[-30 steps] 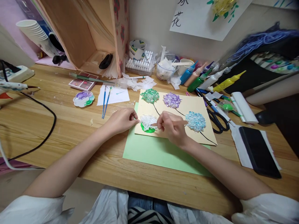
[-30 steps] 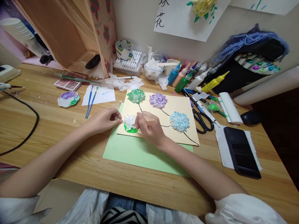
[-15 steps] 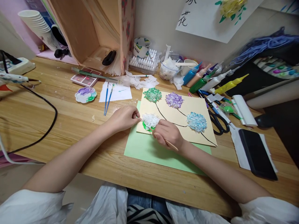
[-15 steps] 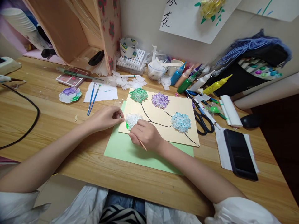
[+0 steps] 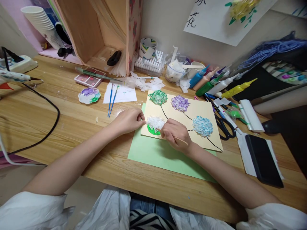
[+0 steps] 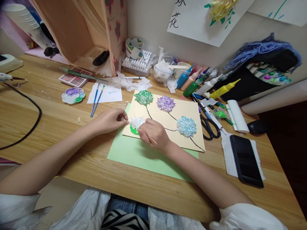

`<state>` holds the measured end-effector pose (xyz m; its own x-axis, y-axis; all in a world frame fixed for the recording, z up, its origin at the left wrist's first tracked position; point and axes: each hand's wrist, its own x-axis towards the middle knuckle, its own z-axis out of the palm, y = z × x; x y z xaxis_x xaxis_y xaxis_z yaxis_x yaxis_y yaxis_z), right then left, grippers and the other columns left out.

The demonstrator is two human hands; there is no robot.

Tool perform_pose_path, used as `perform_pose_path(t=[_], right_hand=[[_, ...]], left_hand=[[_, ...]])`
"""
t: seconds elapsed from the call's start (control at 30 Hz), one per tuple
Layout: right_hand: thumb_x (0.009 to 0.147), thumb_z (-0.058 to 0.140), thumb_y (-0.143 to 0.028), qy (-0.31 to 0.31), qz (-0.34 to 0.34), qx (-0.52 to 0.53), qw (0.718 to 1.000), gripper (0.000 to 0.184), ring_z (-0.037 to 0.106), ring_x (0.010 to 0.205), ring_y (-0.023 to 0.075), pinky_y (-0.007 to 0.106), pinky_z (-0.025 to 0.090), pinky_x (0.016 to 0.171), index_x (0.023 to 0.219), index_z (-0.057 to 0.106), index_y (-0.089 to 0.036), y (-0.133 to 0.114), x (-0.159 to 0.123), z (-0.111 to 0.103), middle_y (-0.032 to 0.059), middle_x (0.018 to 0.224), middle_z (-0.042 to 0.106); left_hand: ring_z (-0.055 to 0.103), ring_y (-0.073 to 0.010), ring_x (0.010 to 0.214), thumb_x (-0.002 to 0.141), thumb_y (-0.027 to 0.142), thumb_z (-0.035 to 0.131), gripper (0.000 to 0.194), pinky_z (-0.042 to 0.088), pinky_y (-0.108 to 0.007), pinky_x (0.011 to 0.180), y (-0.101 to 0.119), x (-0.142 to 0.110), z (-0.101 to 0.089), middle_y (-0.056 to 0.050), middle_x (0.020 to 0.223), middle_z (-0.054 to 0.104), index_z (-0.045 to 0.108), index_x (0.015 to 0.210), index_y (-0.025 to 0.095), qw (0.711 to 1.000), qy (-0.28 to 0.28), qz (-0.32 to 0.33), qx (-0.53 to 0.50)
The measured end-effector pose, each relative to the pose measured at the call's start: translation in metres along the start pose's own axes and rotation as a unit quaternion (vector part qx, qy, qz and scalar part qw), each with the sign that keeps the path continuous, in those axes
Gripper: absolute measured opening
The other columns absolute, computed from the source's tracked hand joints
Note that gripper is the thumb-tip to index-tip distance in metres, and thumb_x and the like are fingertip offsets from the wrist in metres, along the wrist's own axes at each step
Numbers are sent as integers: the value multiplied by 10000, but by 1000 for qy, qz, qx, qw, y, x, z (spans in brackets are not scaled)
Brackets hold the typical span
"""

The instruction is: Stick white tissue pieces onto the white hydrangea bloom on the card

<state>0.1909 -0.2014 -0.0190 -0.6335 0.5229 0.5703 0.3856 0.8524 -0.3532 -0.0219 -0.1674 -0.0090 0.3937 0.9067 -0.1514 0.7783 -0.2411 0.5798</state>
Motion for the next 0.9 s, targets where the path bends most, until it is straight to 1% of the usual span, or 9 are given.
perform_pose_path(t=[0.07, 0.2, 0.4, 0.5, 0.57, 0.63, 0.73, 0.8, 0.9], right_hand=[[986, 262, -219, -3, 13, 21, 1000, 399, 459, 538, 148, 318, 360, 568, 647, 472, -203, 0, 0, -1, 28, 550, 541], [990, 252, -232, -8, 14, 37, 999, 421, 457, 538, 151, 317, 352, 552, 627, 464, -203, 0, 2, -1, 30, 537, 539], [993, 251, -236, 15, 25, 35, 999, 441, 438, 516, 143, 304, 345, 528, 606, 461, -203, 2, 4, 0, 26, 512, 527], [990, 271, -240, 23, 47, 48, 997, 448, 434, 507, 140, 296, 348, 517, 592, 473, -201, 3, 5, 0, 20, 500, 517], [990, 284, -250, 30, 81, 64, 994, 463, 440, 501, 134, 289, 362, 524, 574, 482, -201, 3, 7, 1, 11, 492, 514], [990, 298, -281, 40, 135, 86, 986, 484, 462, 493, 125, 282, 384, 542, 555, 492, -199, 4, 9, 1, 3, 488, 517], [984, 322, -363, 48, 243, 112, 962, 525, 492, 460, 113, 275, 403, 551, 514, 488, -198, 5, 16, 2, -14, 447, 489], [977, 326, -404, 41, 298, 112, 947, 551, 502, 443, 111, 270, 399, 545, 488, 476, -197, 4, 23, 3, -22, 414, 462], [971, 331, -418, 15, 329, 88, 940, 563, 490, 427, 102, 266, 375, 538, 476, 476, -193, 1, 34, 4, -21, 413, 474]], left_hand=[[593, -175, 682, 756, 358, 578, 183, 371, -271, 564, 0, 0, 0, -25, 757, 674, 646, 795, 192, 1000, 1, -1, 2], [593, -176, 683, 757, 365, 577, 189, 369, -271, 558, -1, 0, 1, -27, 764, 678, 647, 797, 194, 1000, 0, -1, 4], [589, -172, 681, 754, 348, 585, 168, 374, -274, 566, -1, 1, 1, -14, 745, 668, 642, 791, 195, 1000, 0, -2, 3], [588, -173, 681, 757, 346, 580, 167, 370, -275, 568, 0, 1, 1, -16, 745, 665, 643, 787, 194, 1000, -2, -2, 3], [587, -173, 680, 757, 344, 579, 164, 369, -275, 565, -1, 1, 1, -18, 747, 665, 643, 779, 195, 1000, -1, -1, 5], [586, -173, 681, 756, 342, 580, 161, 369, -273, 562, -1, 2, 1, -20, 748, 665, 643, 771, 195, 1000, -1, 0, 4], [583, -173, 677, 759, 345, 582, 165, 366, -273, 555, -1, 2, 2, -22, 744, 664, 643, 771, 193, 1000, -3, -1, 3], [583, -174, 676, 762, 347, 581, 170, 364, -273, 554, -1, 1, 2, -24, 745, 664, 644, 778, 190, 1000, -3, -1, 3], [585, -174, 683, 761, 354, 584, 178, 367, -275, 564, -1, 1, 1, -25, 765, 667, 642, 791, 188, 1000, -2, -3, 6]])
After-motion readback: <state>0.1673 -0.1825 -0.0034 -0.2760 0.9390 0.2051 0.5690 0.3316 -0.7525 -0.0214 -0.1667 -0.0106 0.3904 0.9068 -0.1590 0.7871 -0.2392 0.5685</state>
